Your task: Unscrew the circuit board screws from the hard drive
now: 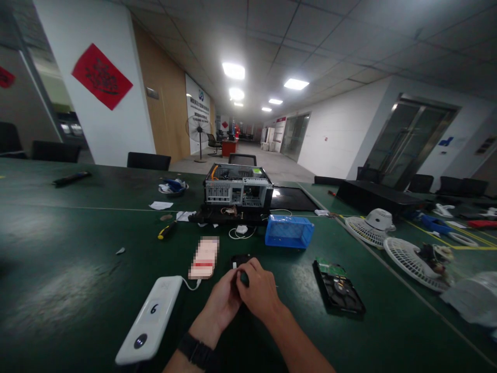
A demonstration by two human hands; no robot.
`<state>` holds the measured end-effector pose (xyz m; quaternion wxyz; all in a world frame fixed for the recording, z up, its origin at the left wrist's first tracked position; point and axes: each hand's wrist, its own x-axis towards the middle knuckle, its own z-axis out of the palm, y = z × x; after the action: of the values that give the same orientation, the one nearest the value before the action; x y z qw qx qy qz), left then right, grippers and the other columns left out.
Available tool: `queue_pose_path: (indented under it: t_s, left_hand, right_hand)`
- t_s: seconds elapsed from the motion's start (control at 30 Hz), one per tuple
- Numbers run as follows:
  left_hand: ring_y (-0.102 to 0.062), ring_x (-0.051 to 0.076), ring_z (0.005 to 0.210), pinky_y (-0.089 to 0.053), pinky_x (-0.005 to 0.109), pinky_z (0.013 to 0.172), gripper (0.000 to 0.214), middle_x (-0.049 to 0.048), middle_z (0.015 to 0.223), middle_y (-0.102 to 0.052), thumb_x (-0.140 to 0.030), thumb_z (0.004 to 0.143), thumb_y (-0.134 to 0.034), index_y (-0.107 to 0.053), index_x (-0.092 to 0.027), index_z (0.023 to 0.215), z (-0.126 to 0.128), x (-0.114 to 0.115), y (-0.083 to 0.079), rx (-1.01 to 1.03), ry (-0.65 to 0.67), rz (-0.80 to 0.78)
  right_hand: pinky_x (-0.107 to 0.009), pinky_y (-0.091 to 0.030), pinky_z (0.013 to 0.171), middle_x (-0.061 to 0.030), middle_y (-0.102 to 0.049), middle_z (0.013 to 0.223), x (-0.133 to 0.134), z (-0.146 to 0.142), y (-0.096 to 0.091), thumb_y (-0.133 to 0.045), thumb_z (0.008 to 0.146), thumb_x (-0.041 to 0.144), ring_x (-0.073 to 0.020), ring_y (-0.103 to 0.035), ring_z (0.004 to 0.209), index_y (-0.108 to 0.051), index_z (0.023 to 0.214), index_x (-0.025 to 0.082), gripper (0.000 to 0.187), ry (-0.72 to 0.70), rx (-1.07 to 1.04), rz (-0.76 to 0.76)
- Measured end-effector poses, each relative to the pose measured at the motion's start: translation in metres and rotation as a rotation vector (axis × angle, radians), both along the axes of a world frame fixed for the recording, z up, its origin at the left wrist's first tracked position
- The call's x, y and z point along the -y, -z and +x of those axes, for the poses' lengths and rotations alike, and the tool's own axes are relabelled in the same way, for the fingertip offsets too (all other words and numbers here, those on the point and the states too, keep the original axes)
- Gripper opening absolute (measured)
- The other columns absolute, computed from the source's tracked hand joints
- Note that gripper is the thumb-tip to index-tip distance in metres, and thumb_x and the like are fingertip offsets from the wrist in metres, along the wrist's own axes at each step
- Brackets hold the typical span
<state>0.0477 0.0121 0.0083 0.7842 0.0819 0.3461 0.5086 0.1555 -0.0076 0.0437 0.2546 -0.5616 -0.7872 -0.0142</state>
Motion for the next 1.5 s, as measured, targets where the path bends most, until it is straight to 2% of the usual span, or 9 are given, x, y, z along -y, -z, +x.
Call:
queue_pose_path:
  t_s: [0.4, 0.7, 0.87, 1.23, 1.4, 1.5]
  left_hand:
    - [-0.065, 0.019, 0.072, -0.053, 0.029, 0.067, 0.009, 0.01, 0.079, -0.067, -0.015, 0.083, -0.054, -0.062, -0.01, 0.083, 0.001, 0.001, 0.002, -0.008, -0.088, 0.029]
    - [-0.066, 0.019, 0.071, -0.055, 0.029, 0.063, 0.014, 0.0125, 0.081, -0.068, -0.013, 0.081, -0.059, -0.064, -0.007, 0.092, -0.002, -0.001, 0.001, -0.073, -0.039, 0.044]
    - [-0.066, 0.02, 0.071, -0.055, 0.029, 0.061, 0.014, 0.0121, 0.08, -0.068, -0.015, 0.08, -0.061, -0.065, -0.007, 0.091, -0.004, 0.001, -0.001, -0.101, -0.014, 0.062]
    - [-0.065, 0.018, 0.065, -0.053, 0.027, 0.057, 0.015, 0.0103, 0.078, -0.068, -0.018, 0.079, -0.064, -0.063, -0.009, 0.092, -0.004, -0.001, -0.001, -0.083, 0.032, 0.06]
    - [-0.064, 0.015, 0.062, -0.054, 0.026, 0.059, 0.012, 0.0078, 0.073, -0.067, -0.017, 0.081, -0.062, -0.063, -0.009, 0.091, -0.004, -0.003, 0.001, -0.034, 0.029, 0.056]
    - [-0.065, 0.016, 0.065, -0.054, 0.026, 0.061, 0.013, 0.0088, 0.077, -0.067, -0.016, 0.081, -0.062, -0.063, -0.01, 0.092, -0.004, -0.003, 0.0, -0.006, 0.036, 0.055]
  right_hand:
    - [-0.023, -0.042, 0.066, -0.0028, -0.058, 0.103, -0.001, -0.004, 0.005, -0.045, 0.09, 0.029, -0.0134, -0.058, 0.081, -0.06, 0.101, 0.025, 0.019, -0.019, -0.006, 0.002]
    - [-0.023, -0.042, 0.066, -0.0016, -0.058, 0.1, -0.002, -0.002, 0.005, -0.047, 0.087, 0.025, -0.0128, -0.059, 0.079, -0.06, 0.099, 0.025, 0.018, 0.0, -0.007, 0.021]
    - [-0.023, -0.041, 0.063, -0.0018, -0.058, 0.1, -0.003, 0.001, 0.004, -0.046, 0.088, 0.027, -0.012, -0.058, 0.075, -0.061, 0.096, 0.025, 0.017, 0.022, -0.009, 0.024]
    - [-0.022, -0.041, 0.064, -0.001, -0.059, 0.096, -0.005, 0.003, 0.002, -0.046, 0.088, 0.026, -0.0117, -0.059, 0.075, -0.061, 0.092, 0.024, 0.016, 0.052, -0.039, 0.035]
    - [-0.021, -0.042, 0.063, -0.0016, -0.06, 0.094, -0.007, 0.005, 0.005, -0.048, 0.086, 0.026, -0.0114, -0.06, 0.074, -0.063, 0.092, 0.024, 0.016, 0.055, -0.051, 0.052]
    - [-0.02, -0.042, 0.064, -0.0022, -0.061, 0.095, -0.008, 0.006, 0.006, -0.047, 0.087, 0.026, -0.0114, -0.06, 0.075, -0.064, 0.093, 0.024, 0.018, 0.043, -0.072, 0.07]
